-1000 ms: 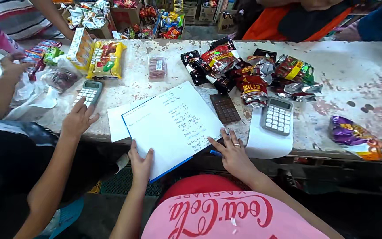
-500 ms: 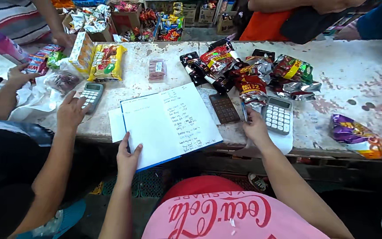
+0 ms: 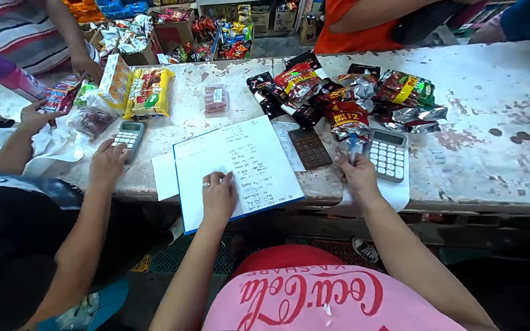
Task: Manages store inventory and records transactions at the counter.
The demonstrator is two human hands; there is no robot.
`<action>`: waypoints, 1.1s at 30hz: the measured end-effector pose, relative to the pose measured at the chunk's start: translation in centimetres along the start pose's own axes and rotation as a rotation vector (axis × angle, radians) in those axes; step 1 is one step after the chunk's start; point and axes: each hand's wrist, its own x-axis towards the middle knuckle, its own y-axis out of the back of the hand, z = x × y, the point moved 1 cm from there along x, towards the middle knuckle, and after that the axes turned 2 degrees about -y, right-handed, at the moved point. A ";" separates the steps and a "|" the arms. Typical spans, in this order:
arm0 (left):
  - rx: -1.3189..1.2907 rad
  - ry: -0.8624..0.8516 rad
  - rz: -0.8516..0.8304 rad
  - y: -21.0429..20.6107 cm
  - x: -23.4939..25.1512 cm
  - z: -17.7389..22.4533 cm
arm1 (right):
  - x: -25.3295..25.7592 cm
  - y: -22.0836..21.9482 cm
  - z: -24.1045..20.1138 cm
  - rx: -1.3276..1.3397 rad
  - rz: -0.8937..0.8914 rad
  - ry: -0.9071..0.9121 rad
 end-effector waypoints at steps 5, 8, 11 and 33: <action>0.053 0.136 -0.380 0.5 3.3 3.9 | -0.2 0.3 0.4 0.344 0.001 0.053; 0.146 0.165 -0.502 0.2 4.1 6.2 | -0.1 0.9 1.1 0.375 -0.066 0.086; 0.214 0.178 -0.551 0.0 4.7 7.4 | -0.4 1.1 0.7 0.357 -0.083 0.047; 0.107 -0.184 0.029 -5.6 4.7 5.3 | -0.5 0.4 1.5 0.153 -0.022 0.187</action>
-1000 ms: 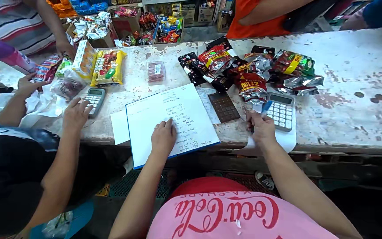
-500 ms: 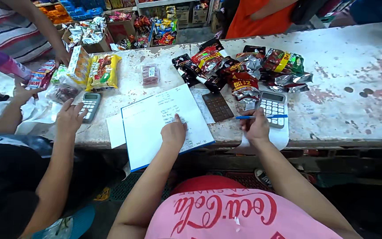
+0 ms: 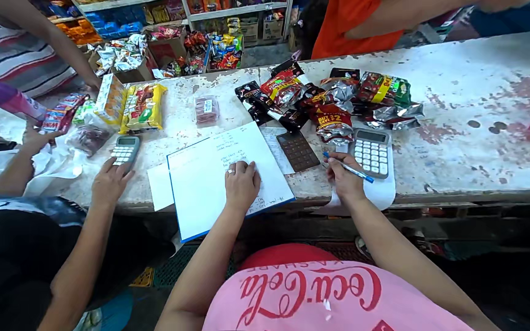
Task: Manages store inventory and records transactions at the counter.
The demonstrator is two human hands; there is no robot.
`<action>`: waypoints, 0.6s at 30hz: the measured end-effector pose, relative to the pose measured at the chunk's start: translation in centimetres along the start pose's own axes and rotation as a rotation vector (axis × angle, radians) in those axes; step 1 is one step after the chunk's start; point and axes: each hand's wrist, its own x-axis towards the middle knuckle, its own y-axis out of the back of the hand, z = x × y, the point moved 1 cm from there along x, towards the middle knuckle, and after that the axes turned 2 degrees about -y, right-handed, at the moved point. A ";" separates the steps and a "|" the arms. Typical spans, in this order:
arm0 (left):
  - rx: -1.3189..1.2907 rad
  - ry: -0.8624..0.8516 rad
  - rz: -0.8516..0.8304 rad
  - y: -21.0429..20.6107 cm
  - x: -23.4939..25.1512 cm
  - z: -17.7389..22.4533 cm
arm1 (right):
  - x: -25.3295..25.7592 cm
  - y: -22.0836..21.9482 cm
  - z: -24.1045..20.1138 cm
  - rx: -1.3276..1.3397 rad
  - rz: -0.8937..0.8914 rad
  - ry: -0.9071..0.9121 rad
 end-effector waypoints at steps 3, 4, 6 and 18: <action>0.003 0.039 -0.171 0.2 0.7 -0.1 | 0.1 0.0 0.1 0.003 -0.006 0.030; 0.019 0.048 -0.244 0.3 1.0 -0.1 | 0.1 0.0 0.1 0.004 -0.012 0.037; 0.053 0.046 -0.340 0.4 1.2 0.0 | 0.1 -0.1 0.2 0.003 -0.024 0.035; 0.017 -0.253 -0.363 0.1 -5.5 4.6 | 0.0 -0.1 0.4 -0.080 -0.055 0.028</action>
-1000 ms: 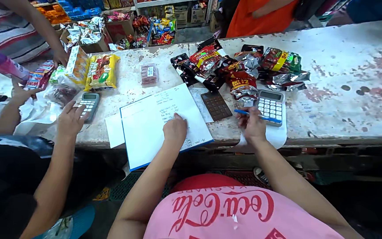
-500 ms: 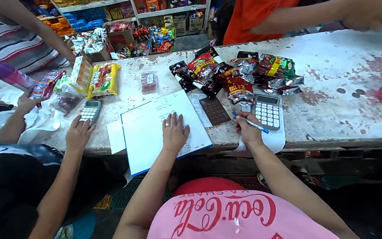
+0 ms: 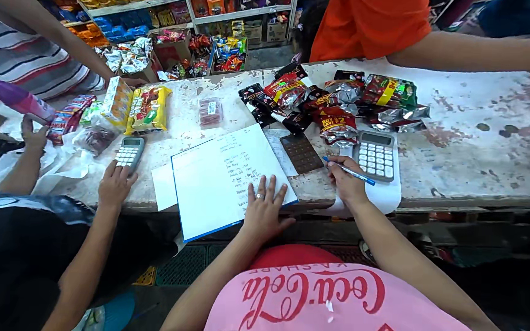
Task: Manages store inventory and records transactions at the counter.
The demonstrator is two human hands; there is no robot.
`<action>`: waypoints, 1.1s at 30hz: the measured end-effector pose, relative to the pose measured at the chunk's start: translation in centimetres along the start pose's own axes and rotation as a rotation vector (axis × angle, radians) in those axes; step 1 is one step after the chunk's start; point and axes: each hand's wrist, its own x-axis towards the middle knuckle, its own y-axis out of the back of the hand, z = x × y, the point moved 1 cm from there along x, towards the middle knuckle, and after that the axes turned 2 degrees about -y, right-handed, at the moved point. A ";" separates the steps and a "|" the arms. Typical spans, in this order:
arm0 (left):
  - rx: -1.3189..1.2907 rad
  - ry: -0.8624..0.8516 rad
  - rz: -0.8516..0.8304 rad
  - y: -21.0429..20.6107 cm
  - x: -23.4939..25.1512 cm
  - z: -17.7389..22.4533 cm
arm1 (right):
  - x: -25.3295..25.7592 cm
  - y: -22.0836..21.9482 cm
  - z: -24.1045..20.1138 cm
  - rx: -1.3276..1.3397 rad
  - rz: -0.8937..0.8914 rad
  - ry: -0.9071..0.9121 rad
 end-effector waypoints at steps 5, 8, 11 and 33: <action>0.015 -0.039 -0.007 -0.2 -0.2 -0.2 | 0.0 0.0 0.2 0.002 -0.002 0.025; 0.021 -0.039 0.001 -0.1 -0.2 -0.1 | 0.0 -0.1 0.2 -0.002 -0.002 0.037; 0.038 -0.049 0.028 -0.3 -0.2 -0.1 | -0.1 -0.1 0.2 -0.006 -0.004 0.042; 0.120 -0.151 0.290 -2.2 -0.5 -0.8 | -0.1 -0.2 0.4 -0.034 -0.005 0.110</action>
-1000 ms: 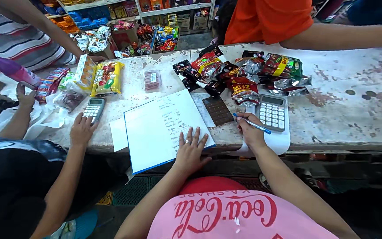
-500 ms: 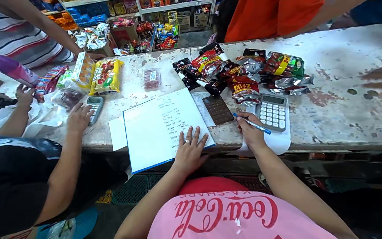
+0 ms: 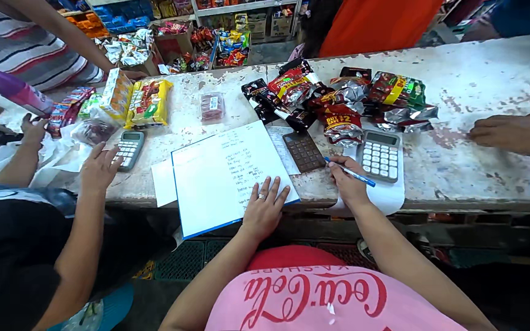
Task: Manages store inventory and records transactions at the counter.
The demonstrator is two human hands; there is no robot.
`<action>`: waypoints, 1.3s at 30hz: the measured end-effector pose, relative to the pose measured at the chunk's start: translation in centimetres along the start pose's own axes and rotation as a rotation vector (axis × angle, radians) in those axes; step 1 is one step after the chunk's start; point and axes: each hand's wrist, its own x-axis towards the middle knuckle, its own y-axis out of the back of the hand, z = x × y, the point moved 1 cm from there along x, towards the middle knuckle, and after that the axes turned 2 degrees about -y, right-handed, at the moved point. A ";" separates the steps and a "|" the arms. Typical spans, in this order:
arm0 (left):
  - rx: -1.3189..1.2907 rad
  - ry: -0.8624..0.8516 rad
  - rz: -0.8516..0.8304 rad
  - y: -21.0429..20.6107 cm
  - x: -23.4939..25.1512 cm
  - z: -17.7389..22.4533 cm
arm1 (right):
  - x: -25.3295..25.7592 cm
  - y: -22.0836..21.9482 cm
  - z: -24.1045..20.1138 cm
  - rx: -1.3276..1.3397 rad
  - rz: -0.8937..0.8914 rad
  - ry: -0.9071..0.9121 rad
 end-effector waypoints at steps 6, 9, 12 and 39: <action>0.017 -0.003 0.005 -0.1 -0.1 -0.1 | 0.1 -0.1 0.2 -0.087 0.011 0.002; 0.057 -0.019 0.036 -0.3 -0.1 -0.1 | 0.0 -0.2 0.1 -0.049 0.031 -0.001; 0.021 0.005 -0.002 -0.1 0.1 0.1 | -0.4 -0.2 -0.4 -0.106 0.029 -0.004; -0.158 0.340 -0.137 2.2 3.1 -3.4 | -4.2 -3.8 -1.0 -0.832 -0.107 0.301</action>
